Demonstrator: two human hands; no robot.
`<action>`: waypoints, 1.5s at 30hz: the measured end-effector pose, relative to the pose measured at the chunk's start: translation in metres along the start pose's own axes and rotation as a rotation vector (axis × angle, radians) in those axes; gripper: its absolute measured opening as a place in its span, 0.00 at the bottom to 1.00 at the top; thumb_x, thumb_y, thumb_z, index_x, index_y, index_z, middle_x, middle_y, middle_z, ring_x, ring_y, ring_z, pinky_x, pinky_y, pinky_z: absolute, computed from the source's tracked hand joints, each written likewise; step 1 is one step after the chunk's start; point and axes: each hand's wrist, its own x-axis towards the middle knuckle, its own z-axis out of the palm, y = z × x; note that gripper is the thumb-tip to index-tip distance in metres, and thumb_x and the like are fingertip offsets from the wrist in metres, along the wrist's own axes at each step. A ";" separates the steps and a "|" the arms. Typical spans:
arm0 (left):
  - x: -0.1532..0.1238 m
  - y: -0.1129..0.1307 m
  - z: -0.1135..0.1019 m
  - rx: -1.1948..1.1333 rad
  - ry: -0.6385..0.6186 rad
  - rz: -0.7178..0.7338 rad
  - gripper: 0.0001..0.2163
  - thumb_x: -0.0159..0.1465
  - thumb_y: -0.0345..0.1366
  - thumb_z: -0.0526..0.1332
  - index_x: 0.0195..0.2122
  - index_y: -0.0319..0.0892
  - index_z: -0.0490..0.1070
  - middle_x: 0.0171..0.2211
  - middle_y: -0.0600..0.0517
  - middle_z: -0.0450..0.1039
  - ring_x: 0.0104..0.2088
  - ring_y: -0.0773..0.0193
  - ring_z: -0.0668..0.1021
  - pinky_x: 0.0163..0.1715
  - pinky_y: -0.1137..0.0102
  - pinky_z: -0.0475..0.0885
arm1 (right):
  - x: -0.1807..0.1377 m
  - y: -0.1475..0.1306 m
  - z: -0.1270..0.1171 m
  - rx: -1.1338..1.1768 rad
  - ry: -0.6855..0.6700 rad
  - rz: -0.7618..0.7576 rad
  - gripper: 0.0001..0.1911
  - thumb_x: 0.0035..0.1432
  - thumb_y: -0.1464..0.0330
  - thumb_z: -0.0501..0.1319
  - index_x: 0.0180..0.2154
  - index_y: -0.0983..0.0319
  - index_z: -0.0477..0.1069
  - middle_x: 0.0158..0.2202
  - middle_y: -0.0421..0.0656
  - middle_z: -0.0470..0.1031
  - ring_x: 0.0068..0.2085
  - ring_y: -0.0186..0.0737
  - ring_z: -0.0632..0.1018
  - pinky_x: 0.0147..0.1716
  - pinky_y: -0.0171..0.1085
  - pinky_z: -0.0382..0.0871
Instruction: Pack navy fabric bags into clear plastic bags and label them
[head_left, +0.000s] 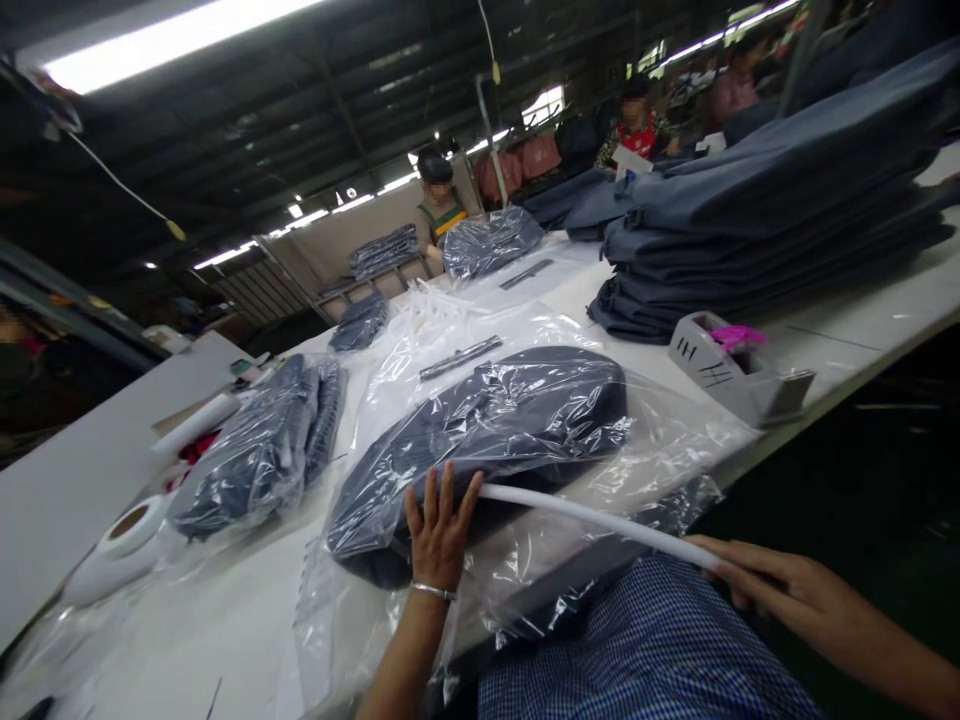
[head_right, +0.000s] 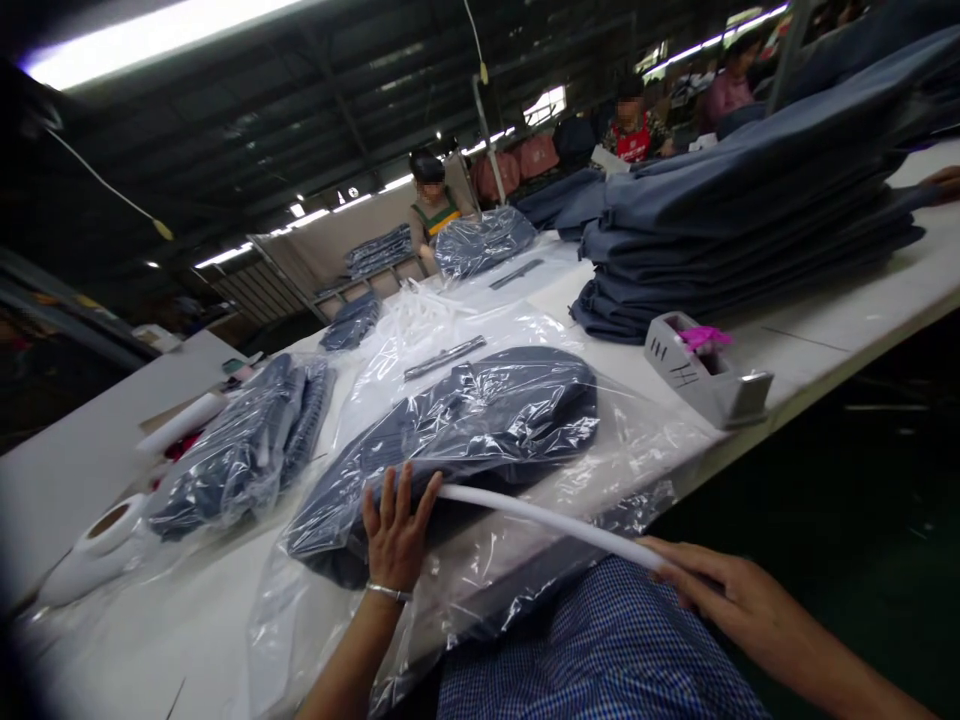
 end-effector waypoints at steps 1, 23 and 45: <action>0.004 -0.006 -0.001 0.002 0.005 0.032 0.31 0.64 0.22 0.54 0.66 0.53 0.54 0.65 0.43 0.59 0.66 0.46 0.59 0.63 0.45 0.58 | -0.002 0.001 -0.001 -0.016 -0.004 -0.009 0.24 0.61 0.52 0.58 0.53 0.54 0.75 0.48 0.47 0.79 0.49 0.53 0.79 0.48 0.46 0.76; 0.078 -0.069 -0.097 -0.119 0.085 -0.107 0.11 0.68 0.39 0.57 0.47 0.47 0.77 0.39 0.53 0.82 0.34 0.64 0.82 0.29 0.73 0.67 | 0.058 -0.058 0.037 -0.504 0.099 -0.568 0.17 0.67 0.65 0.54 0.55 0.54 0.72 0.48 0.45 0.77 0.46 0.43 0.78 0.44 0.40 0.74; 0.045 -0.050 -0.121 -0.215 0.097 0.139 0.18 0.69 0.39 0.53 0.59 0.46 0.67 0.45 0.50 0.80 0.40 0.59 0.82 0.36 0.68 0.73 | 0.199 -0.099 0.135 -0.849 0.012 -0.755 0.14 0.68 0.64 0.53 0.44 0.60 0.77 0.36 0.44 0.78 0.36 0.41 0.76 0.33 0.36 0.65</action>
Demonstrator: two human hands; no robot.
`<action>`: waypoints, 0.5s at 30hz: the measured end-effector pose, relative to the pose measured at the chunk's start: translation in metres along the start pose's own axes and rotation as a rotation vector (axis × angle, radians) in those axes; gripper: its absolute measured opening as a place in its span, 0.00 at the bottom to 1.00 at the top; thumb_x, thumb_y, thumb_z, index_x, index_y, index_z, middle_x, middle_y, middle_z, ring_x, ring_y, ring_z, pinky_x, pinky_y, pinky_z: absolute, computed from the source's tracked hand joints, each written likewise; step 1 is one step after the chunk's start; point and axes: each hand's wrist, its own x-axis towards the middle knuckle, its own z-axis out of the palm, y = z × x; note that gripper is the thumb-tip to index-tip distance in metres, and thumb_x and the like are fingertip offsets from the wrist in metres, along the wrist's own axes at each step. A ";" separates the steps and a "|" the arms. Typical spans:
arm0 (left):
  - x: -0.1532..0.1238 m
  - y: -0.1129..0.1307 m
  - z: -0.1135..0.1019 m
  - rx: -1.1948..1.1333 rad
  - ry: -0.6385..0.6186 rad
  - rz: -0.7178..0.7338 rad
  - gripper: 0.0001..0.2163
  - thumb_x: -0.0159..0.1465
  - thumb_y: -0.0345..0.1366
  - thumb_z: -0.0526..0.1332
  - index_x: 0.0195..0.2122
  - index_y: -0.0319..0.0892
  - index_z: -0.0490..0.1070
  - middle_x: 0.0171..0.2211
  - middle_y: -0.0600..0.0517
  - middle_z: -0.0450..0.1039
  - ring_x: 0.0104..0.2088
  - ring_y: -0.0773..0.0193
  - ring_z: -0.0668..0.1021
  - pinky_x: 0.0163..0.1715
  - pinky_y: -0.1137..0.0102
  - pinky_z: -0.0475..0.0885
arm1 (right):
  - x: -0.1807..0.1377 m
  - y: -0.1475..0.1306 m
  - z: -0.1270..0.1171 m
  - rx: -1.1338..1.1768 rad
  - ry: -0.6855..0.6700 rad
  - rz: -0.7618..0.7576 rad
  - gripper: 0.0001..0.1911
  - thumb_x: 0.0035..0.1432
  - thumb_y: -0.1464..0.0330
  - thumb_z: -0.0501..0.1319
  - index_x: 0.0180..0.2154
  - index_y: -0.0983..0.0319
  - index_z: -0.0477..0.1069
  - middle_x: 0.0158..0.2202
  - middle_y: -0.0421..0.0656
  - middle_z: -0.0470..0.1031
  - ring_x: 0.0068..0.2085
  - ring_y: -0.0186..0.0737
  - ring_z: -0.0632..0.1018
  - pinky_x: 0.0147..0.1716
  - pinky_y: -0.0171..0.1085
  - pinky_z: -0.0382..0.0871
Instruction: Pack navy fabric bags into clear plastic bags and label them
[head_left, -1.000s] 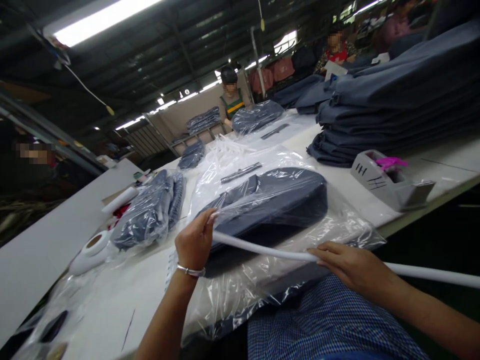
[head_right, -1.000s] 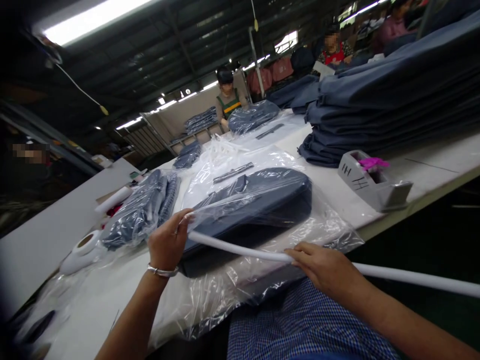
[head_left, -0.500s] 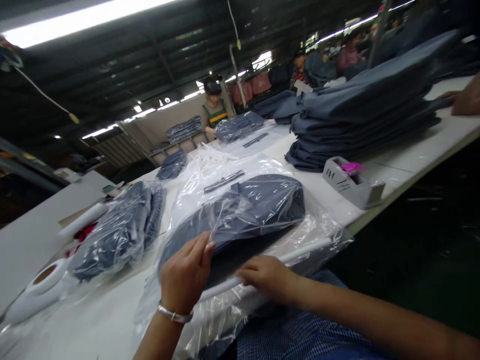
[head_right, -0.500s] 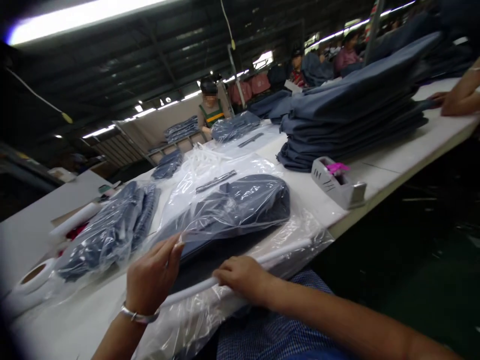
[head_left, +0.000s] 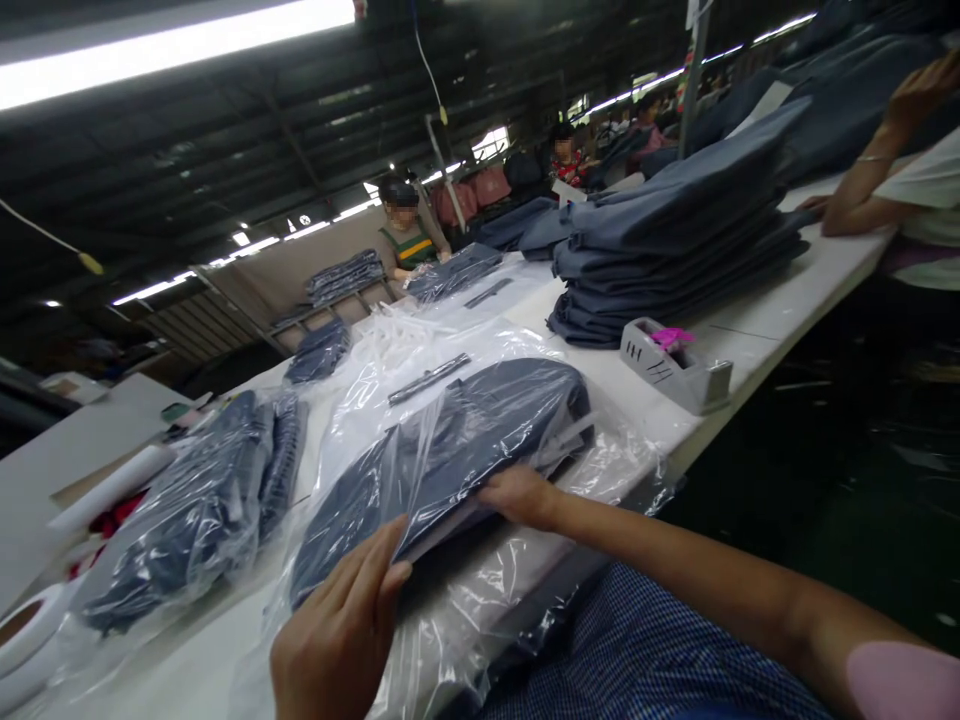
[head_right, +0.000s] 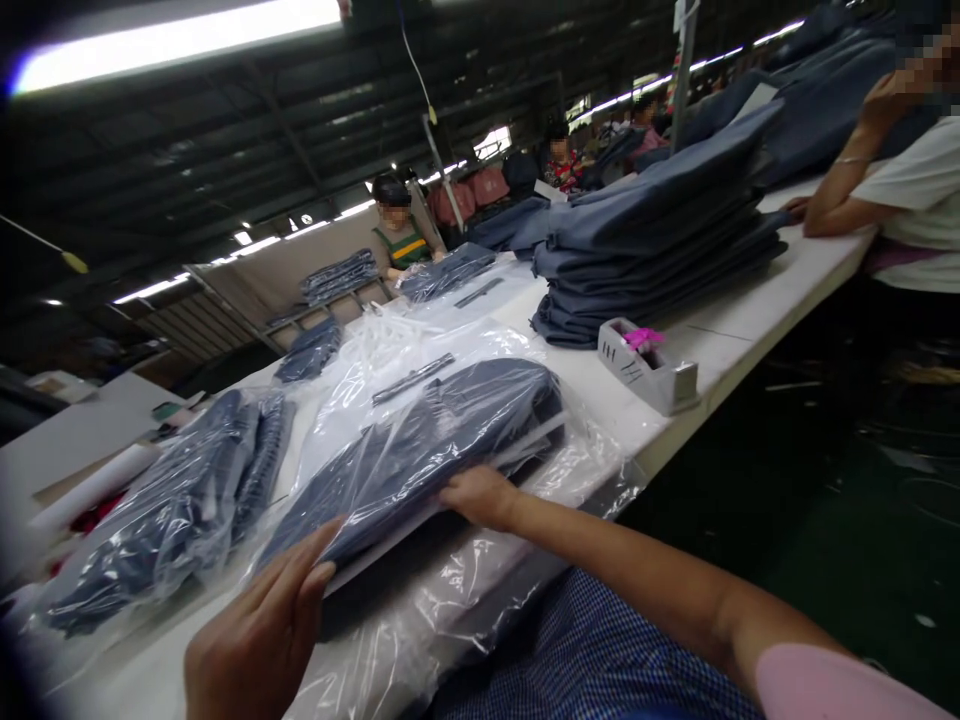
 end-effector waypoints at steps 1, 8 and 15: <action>-0.001 0.003 0.003 -0.031 -0.010 0.009 0.17 0.69 0.39 0.53 0.57 0.45 0.69 0.45 0.50 0.80 0.40 0.59 0.82 0.38 0.68 0.74 | -0.003 0.006 0.000 -0.011 0.002 0.030 0.15 0.68 0.65 0.53 0.42 0.61 0.78 0.35 0.45 0.78 0.35 0.41 0.76 0.34 0.36 0.65; -0.016 0.033 0.031 -0.295 -0.262 0.076 0.14 0.70 0.41 0.52 0.50 0.44 0.73 0.48 0.50 0.79 0.46 0.61 0.80 0.46 0.68 0.77 | -0.007 -0.005 0.015 0.002 0.015 0.078 0.13 0.64 0.73 0.54 0.38 0.65 0.78 0.37 0.50 0.78 0.39 0.43 0.76 0.40 0.39 0.66; -0.040 0.051 0.044 -0.390 -0.268 -0.098 0.14 0.70 0.39 0.52 0.53 0.44 0.71 0.51 0.50 0.77 0.50 0.63 0.79 0.49 0.69 0.76 | 0.001 -0.019 0.036 0.045 0.038 0.161 0.11 0.61 0.76 0.55 0.37 0.65 0.77 0.33 0.49 0.78 0.35 0.42 0.77 0.37 0.37 0.69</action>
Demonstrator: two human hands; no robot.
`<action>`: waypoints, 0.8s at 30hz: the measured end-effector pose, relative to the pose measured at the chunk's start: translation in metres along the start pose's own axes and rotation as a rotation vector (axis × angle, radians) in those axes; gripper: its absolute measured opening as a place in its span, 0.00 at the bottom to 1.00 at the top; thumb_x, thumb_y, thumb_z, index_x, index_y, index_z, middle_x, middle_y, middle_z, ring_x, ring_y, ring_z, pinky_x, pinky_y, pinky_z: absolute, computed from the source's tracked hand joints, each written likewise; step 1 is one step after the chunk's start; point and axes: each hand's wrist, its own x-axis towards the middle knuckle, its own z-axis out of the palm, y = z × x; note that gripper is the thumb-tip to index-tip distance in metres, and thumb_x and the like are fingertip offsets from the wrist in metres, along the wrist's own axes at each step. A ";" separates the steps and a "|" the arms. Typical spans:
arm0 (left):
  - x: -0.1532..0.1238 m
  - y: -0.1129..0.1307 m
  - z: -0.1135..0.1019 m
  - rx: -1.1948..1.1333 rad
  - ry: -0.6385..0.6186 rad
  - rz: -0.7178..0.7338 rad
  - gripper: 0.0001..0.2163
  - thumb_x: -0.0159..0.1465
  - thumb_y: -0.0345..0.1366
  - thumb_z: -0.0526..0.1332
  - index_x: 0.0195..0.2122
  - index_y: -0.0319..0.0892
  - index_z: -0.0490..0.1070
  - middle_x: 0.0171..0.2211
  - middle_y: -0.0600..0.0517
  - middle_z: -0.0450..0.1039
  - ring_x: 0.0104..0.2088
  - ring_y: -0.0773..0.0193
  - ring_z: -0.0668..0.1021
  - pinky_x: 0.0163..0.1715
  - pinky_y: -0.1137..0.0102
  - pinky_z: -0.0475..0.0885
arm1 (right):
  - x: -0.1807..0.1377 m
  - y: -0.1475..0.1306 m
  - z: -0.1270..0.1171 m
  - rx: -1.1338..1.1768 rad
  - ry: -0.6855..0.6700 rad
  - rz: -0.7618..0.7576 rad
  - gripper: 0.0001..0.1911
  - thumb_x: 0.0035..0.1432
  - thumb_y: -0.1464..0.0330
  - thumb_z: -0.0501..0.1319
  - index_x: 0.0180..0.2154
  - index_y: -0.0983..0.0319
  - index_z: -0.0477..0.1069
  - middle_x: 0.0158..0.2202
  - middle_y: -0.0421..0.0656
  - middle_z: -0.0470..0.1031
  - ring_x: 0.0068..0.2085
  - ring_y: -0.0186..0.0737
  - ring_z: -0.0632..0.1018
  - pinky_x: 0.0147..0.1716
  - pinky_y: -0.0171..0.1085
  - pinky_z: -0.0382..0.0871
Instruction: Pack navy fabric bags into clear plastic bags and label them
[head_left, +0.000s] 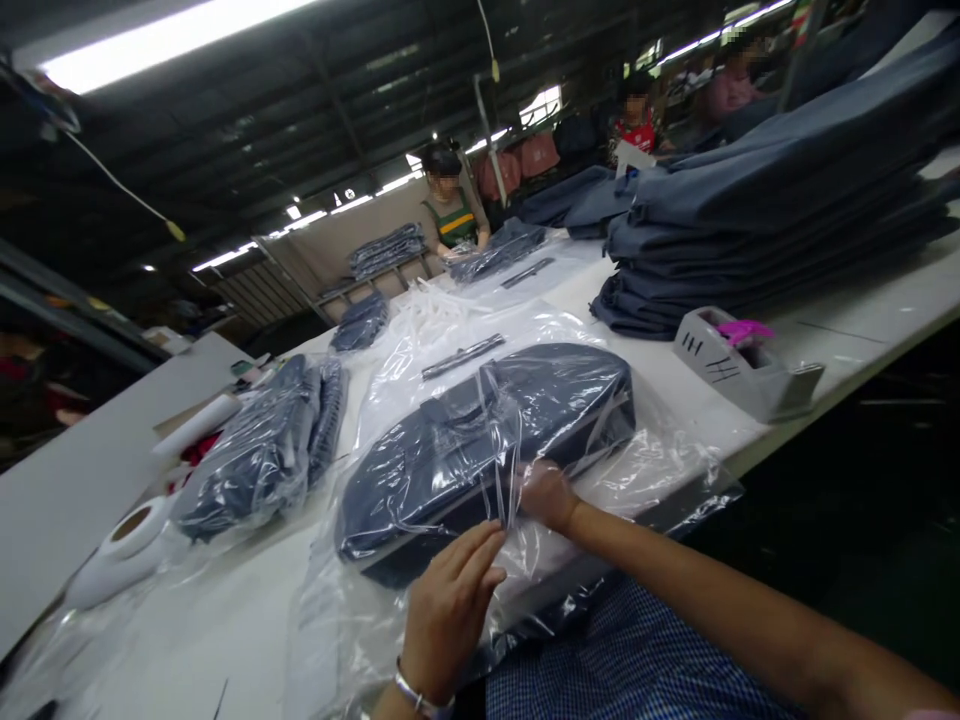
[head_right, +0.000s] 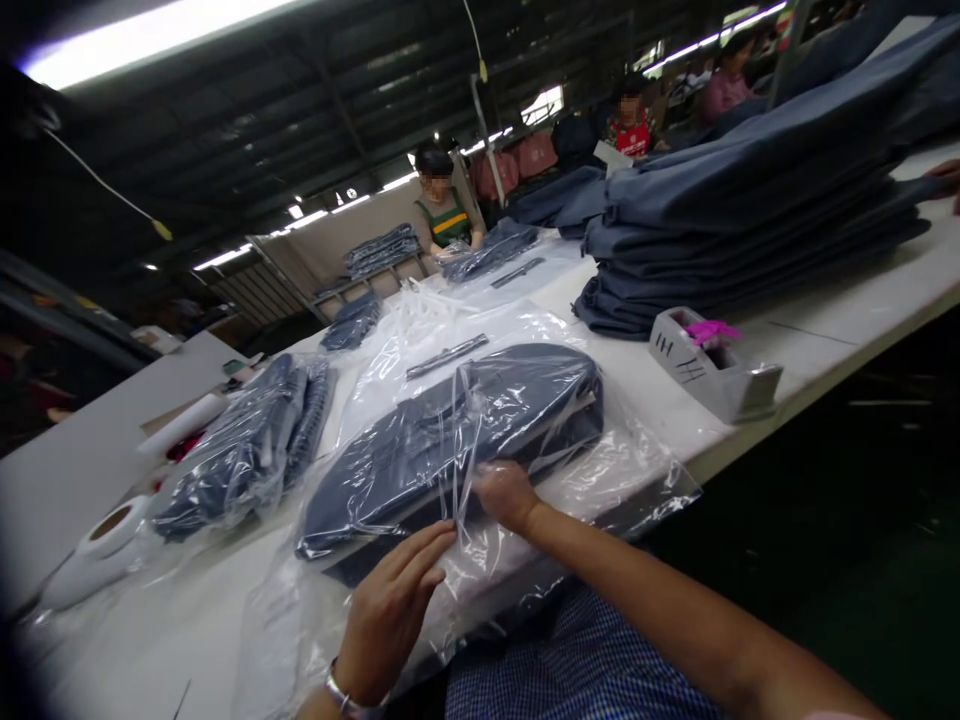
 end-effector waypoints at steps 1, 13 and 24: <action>-0.003 0.000 0.004 -0.010 0.001 -0.009 0.14 0.70 0.39 0.53 0.53 0.45 0.71 0.51 0.50 0.77 0.50 0.64 0.79 0.49 0.69 0.76 | -0.002 -0.001 0.001 0.009 0.007 0.014 0.11 0.61 0.76 0.55 0.36 0.65 0.77 0.32 0.49 0.78 0.35 0.42 0.77 0.37 0.37 0.69; 0.039 -0.038 -0.024 -0.072 0.183 -0.197 0.10 0.69 0.37 0.55 0.46 0.44 0.74 0.38 0.51 0.81 0.37 0.65 0.82 0.39 0.72 0.75 | -0.019 0.000 0.006 0.294 0.058 0.013 0.29 0.55 0.79 0.54 0.58 0.61 0.68 0.49 0.50 0.76 0.49 0.44 0.77 0.49 0.40 0.72; 0.039 -0.083 0.075 0.179 -0.233 -0.205 0.25 0.71 0.42 0.47 0.68 0.48 0.48 0.70 0.46 0.49 0.69 0.53 0.54 0.64 0.50 0.59 | -0.024 -0.003 0.007 0.049 -0.087 0.048 0.10 0.60 0.75 0.57 0.37 0.63 0.78 0.33 0.48 0.80 0.38 0.45 0.79 0.45 0.42 0.70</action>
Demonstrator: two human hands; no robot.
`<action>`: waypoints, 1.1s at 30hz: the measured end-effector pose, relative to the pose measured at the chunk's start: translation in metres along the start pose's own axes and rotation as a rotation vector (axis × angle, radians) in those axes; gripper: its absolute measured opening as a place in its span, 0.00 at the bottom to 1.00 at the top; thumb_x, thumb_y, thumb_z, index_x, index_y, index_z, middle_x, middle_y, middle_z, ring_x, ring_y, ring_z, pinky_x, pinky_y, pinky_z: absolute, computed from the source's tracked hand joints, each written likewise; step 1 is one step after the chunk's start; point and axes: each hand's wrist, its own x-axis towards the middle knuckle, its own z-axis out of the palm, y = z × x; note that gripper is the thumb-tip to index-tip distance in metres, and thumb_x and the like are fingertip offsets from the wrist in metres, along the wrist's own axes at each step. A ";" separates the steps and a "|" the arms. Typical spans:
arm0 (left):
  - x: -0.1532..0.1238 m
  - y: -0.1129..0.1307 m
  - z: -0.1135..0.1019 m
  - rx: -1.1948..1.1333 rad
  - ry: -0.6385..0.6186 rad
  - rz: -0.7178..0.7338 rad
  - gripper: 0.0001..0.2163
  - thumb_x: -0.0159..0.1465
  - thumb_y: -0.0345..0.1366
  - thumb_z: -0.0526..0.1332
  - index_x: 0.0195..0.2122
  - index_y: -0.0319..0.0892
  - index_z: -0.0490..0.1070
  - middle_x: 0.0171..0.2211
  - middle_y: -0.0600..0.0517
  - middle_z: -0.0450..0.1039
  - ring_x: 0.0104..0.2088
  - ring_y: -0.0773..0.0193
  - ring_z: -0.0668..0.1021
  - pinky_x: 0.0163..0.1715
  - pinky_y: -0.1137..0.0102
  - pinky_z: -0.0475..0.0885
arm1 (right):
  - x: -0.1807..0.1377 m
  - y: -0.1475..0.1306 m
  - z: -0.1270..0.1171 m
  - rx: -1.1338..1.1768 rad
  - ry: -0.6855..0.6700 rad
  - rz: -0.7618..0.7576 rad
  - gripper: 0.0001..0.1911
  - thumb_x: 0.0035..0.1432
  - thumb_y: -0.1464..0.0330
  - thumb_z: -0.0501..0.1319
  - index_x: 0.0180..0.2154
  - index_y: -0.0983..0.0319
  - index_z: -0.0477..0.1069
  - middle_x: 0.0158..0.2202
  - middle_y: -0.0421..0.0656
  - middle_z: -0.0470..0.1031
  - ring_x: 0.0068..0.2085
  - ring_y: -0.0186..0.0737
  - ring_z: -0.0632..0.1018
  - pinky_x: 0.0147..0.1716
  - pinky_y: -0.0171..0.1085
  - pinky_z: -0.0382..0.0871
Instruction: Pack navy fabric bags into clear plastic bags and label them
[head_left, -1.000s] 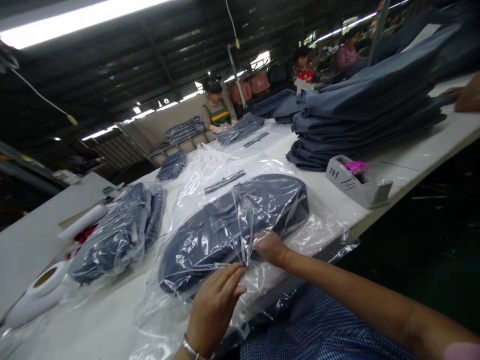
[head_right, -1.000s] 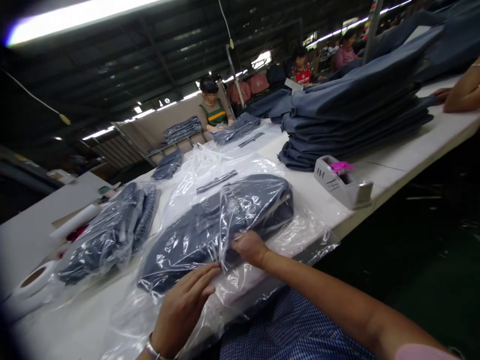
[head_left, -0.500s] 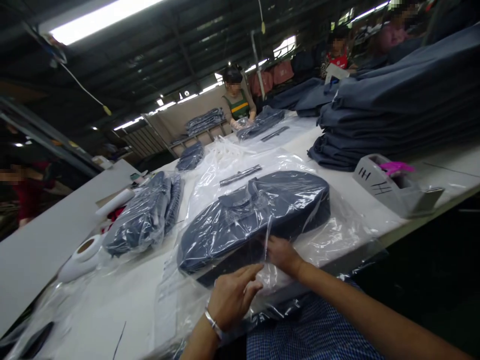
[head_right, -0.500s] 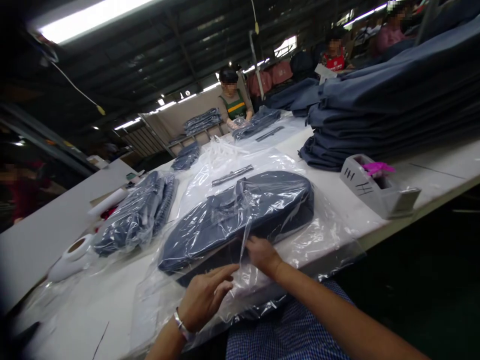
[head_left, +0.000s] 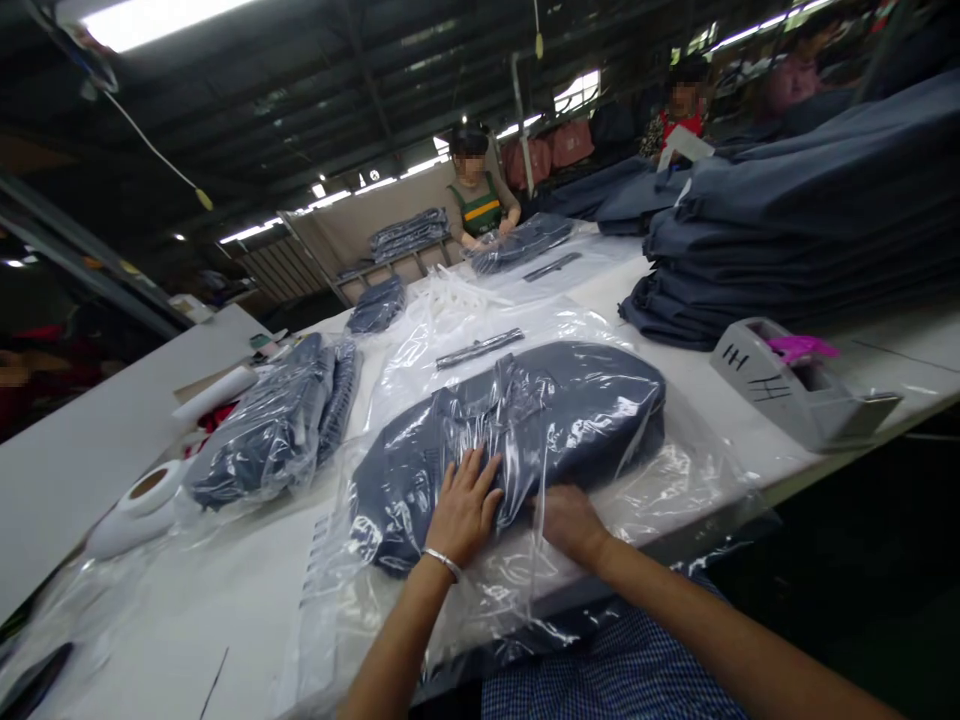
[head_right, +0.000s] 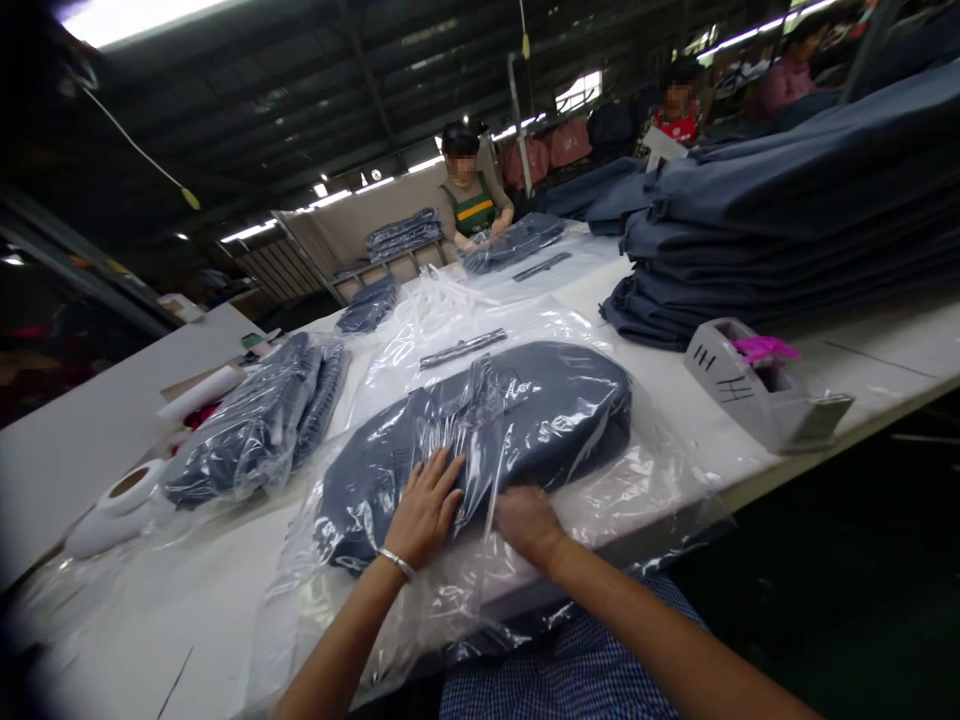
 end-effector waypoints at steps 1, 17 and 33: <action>-0.006 0.004 0.009 0.023 0.005 0.002 0.25 0.71 0.41 0.47 0.69 0.48 0.47 0.70 0.46 0.47 0.69 0.53 0.53 0.64 0.49 0.57 | -0.001 0.001 0.000 -0.006 -0.033 -0.009 0.10 0.59 0.75 0.58 0.34 0.64 0.78 0.30 0.47 0.79 0.34 0.43 0.78 0.40 0.40 0.71; -0.024 0.011 0.027 0.108 0.110 0.083 0.30 0.68 0.45 0.53 0.69 0.50 0.45 0.71 0.43 0.41 0.70 0.48 0.50 0.64 0.47 0.56 | -0.059 0.129 -0.086 -0.239 0.348 -0.168 0.25 0.64 0.76 0.52 0.61 0.57 0.64 0.61 0.45 0.68 0.63 0.45 0.67 0.63 0.54 0.58; -0.027 0.015 0.024 0.170 0.056 0.216 0.30 0.67 0.44 0.56 0.68 0.55 0.47 0.70 0.45 0.47 0.69 0.48 0.53 0.63 0.45 0.59 | -0.056 0.019 -0.186 0.480 0.138 -0.023 0.15 0.68 0.59 0.53 0.44 0.54 0.77 0.39 0.41 0.81 0.40 0.40 0.81 0.41 0.39 0.77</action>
